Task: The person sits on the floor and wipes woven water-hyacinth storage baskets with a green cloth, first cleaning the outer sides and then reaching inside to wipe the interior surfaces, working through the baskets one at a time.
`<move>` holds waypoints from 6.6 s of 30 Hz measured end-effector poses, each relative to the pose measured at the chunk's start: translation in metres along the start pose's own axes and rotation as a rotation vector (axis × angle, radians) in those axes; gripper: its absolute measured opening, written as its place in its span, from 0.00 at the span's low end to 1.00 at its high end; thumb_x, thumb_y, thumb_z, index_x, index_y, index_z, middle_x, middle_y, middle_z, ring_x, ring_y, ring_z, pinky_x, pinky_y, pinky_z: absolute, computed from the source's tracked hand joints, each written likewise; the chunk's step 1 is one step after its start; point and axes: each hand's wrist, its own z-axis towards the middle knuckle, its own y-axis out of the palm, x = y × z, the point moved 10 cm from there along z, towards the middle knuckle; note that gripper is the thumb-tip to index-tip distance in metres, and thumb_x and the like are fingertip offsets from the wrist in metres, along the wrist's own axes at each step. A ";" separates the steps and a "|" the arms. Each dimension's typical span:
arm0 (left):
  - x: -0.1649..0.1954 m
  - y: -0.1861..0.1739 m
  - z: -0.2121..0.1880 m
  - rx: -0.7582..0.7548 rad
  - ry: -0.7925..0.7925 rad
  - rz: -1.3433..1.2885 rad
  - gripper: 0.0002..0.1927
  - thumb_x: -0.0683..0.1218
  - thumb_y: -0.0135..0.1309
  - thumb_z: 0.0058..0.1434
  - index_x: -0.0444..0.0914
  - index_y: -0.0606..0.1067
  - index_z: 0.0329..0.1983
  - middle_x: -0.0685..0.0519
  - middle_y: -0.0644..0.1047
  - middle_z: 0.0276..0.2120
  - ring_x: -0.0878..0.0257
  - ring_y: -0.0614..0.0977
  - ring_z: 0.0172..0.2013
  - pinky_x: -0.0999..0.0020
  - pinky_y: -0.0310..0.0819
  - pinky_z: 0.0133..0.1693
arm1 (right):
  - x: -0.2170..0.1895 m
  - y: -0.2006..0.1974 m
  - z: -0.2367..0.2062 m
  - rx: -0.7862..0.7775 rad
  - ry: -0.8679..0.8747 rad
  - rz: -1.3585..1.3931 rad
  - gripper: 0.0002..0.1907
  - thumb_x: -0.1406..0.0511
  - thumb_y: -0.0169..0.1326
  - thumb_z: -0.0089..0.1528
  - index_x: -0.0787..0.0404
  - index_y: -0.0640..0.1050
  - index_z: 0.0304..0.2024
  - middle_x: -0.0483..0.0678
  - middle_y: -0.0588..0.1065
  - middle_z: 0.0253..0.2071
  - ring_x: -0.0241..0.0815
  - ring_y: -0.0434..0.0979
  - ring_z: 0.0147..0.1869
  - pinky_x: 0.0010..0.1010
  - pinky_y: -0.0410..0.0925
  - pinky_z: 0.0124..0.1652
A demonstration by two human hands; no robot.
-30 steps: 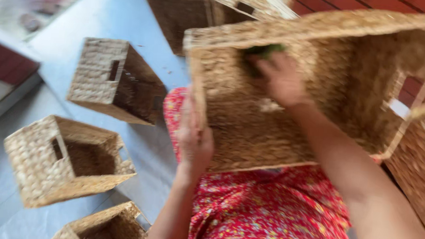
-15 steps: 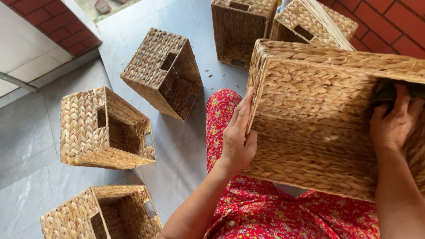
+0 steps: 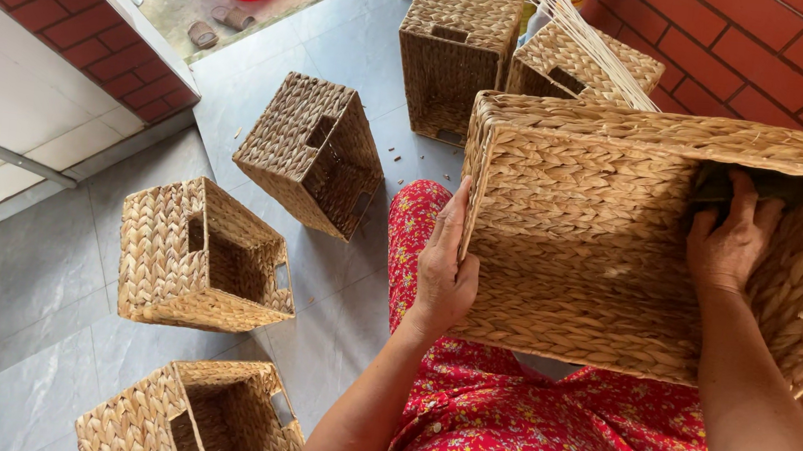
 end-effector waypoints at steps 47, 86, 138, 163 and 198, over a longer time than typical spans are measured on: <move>0.005 -0.002 -0.002 0.005 -0.007 -0.033 0.43 0.26 0.37 0.53 0.29 0.54 0.77 0.38 0.61 0.74 0.46 0.63 0.75 0.60 0.59 0.74 | -0.009 -0.008 0.000 0.040 -0.034 0.016 0.27 0.72 0.48 0.65 0.55 0.69 0.68 0.66 0.64 0.54 0.70 0.67 0.58 0.57 0.64 0.61; 0.005 -0.004 0.002 0.005 0.020 -0.009 0.43 0.26 0.38 0.51 0.29 0.56 0.76 0.37 0.64 0.72 0.44 0.65 0.74 0.59 0.61 0.71 | -0.024 0.003 0.006 0.054 0.049 0.035 0.31 0.71 0.53 0.64 0.59 0.70 0.71 0.69 0.65 0.57 0.74 0.66 0.60 0.58 0.63 0.59; -0.020 0.016 -0.026 -0.019 -0.067 0.109 0.36 0.29 0.44 0.65 0.27 0.55 0.78 0.39 0.65 0.73 0.51 0.66 0.75 0.62 0.56 0.74 | -0.061 0.061 -0.097 -0.921 -0.385 -0.244 0.22 0.64 0.53 0.60 0.42 0.77 0.57 0.55 0.74 0.55 0.54 0.78 0.52 0.46 0.74 0.42; -0.011 0.014 0.004 -0.013 -0.045 0.091 0.42 0.28 0.39 0.52 0.28 0.56 0.76 0.37 0.67 0.69 0.44 0.69 0.71 0.59 0.61 0.72 | -0.243 0.072 -0.022 -0.334 -0.661 -0.074 0.28 0.61 0.62 0.51 0.47 0.76 0.56 0.52 0.71 0.44 0.54 0.72 0.54 0.54 0.67 0.55; -0.006 0.010 0.009 -0.010 -0.013 0.060 0.43 0.26 0.39 0.50 0.29 0.57 0.75 0.37 0.63 0.72 0.42 0.64 0.74 0.58 0.60 0.73 | -0.088 0.046 0.029 -0.082 -0.431 -0.218 0.26 0.64 0.67 0.54 0.55 0.78 0.55 0.57 0.69 0.57 0.62 0.69 0.65 0.55 0.66 0.65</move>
